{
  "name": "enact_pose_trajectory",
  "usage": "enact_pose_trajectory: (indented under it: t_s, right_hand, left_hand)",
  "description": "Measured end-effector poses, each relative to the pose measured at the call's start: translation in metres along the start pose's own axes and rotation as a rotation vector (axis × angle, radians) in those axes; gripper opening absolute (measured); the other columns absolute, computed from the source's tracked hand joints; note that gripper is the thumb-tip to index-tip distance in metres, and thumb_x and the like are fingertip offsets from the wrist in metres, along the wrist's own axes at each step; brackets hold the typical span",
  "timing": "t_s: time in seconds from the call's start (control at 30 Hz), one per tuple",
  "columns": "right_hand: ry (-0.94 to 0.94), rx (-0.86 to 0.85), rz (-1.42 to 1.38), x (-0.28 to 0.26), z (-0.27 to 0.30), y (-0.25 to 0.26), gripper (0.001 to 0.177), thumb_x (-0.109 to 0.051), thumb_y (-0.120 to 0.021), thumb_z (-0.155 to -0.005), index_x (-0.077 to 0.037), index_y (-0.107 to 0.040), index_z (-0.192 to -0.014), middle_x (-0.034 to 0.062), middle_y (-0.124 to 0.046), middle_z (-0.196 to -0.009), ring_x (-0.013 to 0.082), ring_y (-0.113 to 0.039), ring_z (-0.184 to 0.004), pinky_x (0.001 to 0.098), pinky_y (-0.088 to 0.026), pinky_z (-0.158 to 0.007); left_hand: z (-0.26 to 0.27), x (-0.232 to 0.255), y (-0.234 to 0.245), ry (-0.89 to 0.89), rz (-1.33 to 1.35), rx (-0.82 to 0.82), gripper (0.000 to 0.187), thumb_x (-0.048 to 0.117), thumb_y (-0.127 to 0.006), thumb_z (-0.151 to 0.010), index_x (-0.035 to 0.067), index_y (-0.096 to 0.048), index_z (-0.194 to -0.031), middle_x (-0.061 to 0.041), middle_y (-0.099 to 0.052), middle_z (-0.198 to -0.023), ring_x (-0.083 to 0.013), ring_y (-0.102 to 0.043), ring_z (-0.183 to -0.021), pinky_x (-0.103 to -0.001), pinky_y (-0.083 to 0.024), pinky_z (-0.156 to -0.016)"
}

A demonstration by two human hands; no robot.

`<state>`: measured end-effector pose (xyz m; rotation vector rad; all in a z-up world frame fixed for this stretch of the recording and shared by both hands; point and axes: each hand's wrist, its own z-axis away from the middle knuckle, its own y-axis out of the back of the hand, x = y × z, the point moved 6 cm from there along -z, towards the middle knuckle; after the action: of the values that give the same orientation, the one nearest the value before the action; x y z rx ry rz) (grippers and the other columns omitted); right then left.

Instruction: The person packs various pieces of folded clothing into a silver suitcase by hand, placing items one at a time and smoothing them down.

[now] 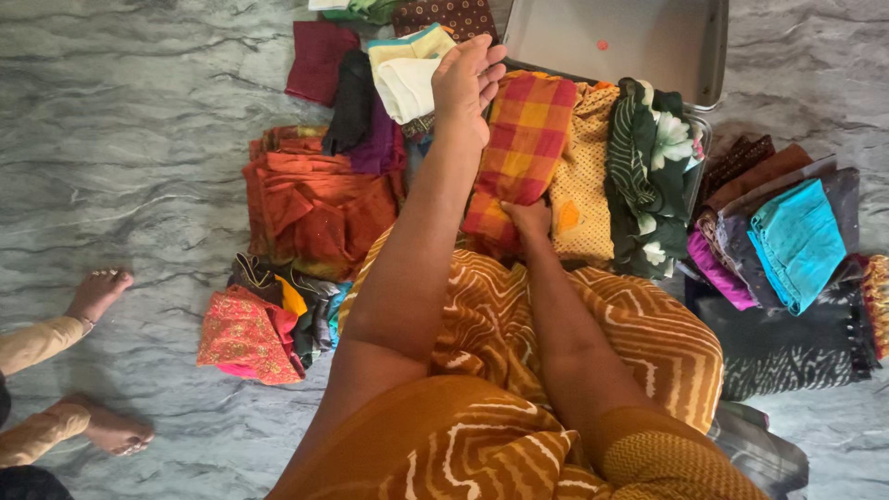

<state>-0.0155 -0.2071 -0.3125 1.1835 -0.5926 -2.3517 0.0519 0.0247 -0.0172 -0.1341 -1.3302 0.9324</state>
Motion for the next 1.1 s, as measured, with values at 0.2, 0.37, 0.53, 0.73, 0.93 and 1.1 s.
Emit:
enact_pose_trajectory:
  t_s: [0.2,0.37,0.53,0.73,0.93,1.1]
  right_hand:
    - [0.051,0.199,0.252,-0.031,0.030,0.003,0.094,-0.047,-0.096,-0.068,-0.002,-0.051,-0.136,0.0343,-0.046,-0.140,0.0502,-0.048,-0.125,0.0500,-0.042,-0.105]
    - [0.082,0.168,0.158,-0.063,0.058,0.000,0.095,-0.039,-0.092,-0.066,0.000,-0.048,-0.142,0.0283,-0.058,-0.135,0.0439,-0.059,-0.123,0.0488,-0.050,-0.103]
    - [0.104,0.220,-0.348,-0.048,0.056,0.015,0.089,-0.024,-0.098,-0.054,0.006,-0.057,-0.127,0.0233,-0.067,-0.123,0.0373,-0.065,-0.111,0.0435,-0.053,-0.095]
    - [0.101,0.037,-0.521,-0.038,0.044,0.011,0.061,-0.013,-0.094,-0.063,0.009,-0.067,-0.113,0.0153,-0.074,-0.109,0.0283,-0.072,-0.096,0.0359,-0.057,-0.087]
    - [-0.016,-0.190,-0.687,-0.042,0.031,0.001,0.042,-0.006,-0.086,-0.068,0.010,-0.072,-0.104,0.0174,-0.076,-0.101,0.0291,-0.073,-0.085,0.0377,-0.060,-0.076]
    - [-0.138,-0.271,-1.018,-0.060,0.043,-0.043,0.037,-0.002,-0.082,-0.070,0.014,-0.071,-0.102,0.0205,-0.075,-0.098,0.0323,-0.073,-0.082,0.0447,-0.062,-0.072]
  left_hand:
    - [0.009,0.001,-0.011,0.084,-0.027,0.015,0.026,0.028,-0.069,-0.090,0.012,-0.070,-0.110,-0.005,-0.077,-0.103,-0.0136,-0.066,-0.083,-0.032,-0.048,-0.079]
    - [0.008,-0.008,-0.016,0.098,-0.034,0.009,0.023,0.027,-0.069,-0.090,0.013,-0.069,-0.108,-0.004,-0.077,-0.102,-0.0134,-0.067,-0.083,-0.032,-0.047,-0.079]
    - [0.009,-0.015,-0.020,0.105,-0.046,0.024,0.022,0.027,-0.071,-0.089,0.013,-0.069,-0.106,-0.005,-0.077,-0.101,-0.0142,-0.067,-0.083,-0.033,-0.049,-0.080]
    - [0.009,-0.016,-0.020,0.124,-0.053,0.032,0.021,0.026,-0.070,-0.089,0.014,-0.069,-0.105,-0.004,-0.077,-0.101,-0.0143,-0.067,-0.083,-0.033,-0.049,-0.081]
    - [0.008,-0.017,-0.021,0.120,-0.052,0.029,0.021,0.026,-0.069,-0.089,0.014,-0.070,-0.106,-0.004,-0.077,-0.100,-0.0138,-0.068,-0.082,-0.032,-0.050,-0.081]
    - [0.006,-0.019,-0.024,0.112,-0.014,0.004,0.022,0.026,-0.071,-0.089,0.013,-0.069,-0.107,-0.005,-0.077,-0.099,-0.0140,-0.067,-0.081,-0.032,-0.049,-0.078]
